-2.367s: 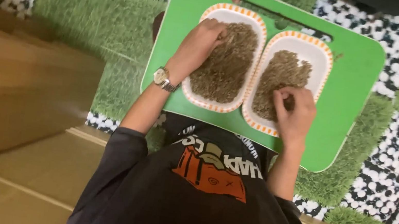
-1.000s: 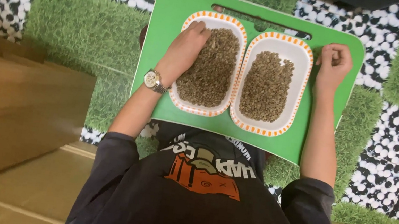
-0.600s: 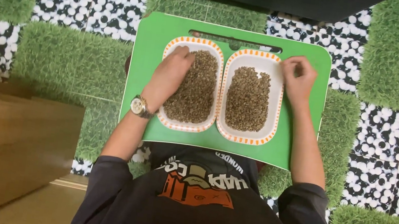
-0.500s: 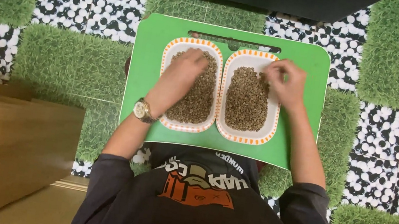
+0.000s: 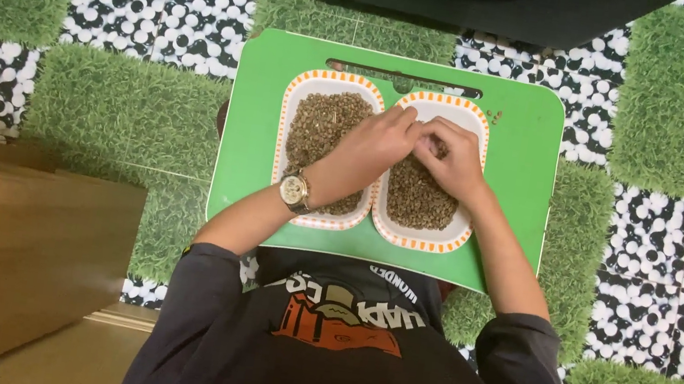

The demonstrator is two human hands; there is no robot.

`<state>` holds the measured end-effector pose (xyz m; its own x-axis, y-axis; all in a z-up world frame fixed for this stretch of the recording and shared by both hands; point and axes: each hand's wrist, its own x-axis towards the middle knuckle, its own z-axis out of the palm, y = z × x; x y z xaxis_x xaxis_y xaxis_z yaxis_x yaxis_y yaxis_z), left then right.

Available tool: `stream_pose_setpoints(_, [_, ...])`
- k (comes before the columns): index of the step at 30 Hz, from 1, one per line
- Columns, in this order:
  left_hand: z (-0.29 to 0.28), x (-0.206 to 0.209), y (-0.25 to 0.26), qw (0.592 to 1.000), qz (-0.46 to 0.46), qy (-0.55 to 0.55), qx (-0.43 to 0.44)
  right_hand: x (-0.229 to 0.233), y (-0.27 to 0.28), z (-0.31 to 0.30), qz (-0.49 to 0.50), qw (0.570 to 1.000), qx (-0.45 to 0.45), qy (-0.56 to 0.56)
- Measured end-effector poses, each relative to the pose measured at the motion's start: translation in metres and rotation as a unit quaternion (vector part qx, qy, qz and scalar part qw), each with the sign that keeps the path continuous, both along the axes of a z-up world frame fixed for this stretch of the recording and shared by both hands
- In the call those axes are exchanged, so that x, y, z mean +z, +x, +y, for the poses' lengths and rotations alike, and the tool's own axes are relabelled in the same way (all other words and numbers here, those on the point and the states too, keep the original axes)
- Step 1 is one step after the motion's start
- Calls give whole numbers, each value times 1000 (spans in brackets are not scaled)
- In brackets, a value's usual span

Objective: Sorting through green coffee beans in two trays to remove defects or debris by hand.

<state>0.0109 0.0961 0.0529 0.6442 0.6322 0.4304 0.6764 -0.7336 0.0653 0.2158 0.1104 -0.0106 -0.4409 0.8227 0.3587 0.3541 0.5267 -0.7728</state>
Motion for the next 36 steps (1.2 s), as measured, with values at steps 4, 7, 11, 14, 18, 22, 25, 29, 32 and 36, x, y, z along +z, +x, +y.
stream_pose_setpoints(4, [5,-7,0,999,20,-16,-24,-6,3,2,14,1000,0,-4])
stream_pose_setpoints(7, [4,-10,-1,999,6,-34,-37,-11,8,3,34,999,20,-15])
stream_pose_setpoints(11, [2,3,-4,994,2,-88,-56,-10,17,5,34,999,30,-18])
stream_pose_setpoints(14, [1,10,-7,989,-6,-128,-74,-1,23,2,10,999,34,-15])
stream_pose_setpoints(18, [4,-5,-5,989,-11,-115,-90,1,27,4,-1,999,41,-29])
stream_pose_setpoints(22, [5,-13,1,990,1,-103,-91,-14,29,3,33,996,43,-66])
stream_pose_setpoints(25, [3,-7,3,993,6,-81,-91,-18,24,0,68,991,53,-103])
stream_pose_setpoints(29, [0,-3,3,992,-4,-87,-87,-22,19,-3,84,988,46,-120])
stream_pose_setpoints(32, [-1,-6,5,992,-11,-99,-83,-30,20,-4,95,984,42,-148])
stream_pose_setpoints(36, [-4,0,5,993,-18,-80,-86,-35,22,-6,123,969,53,-209])
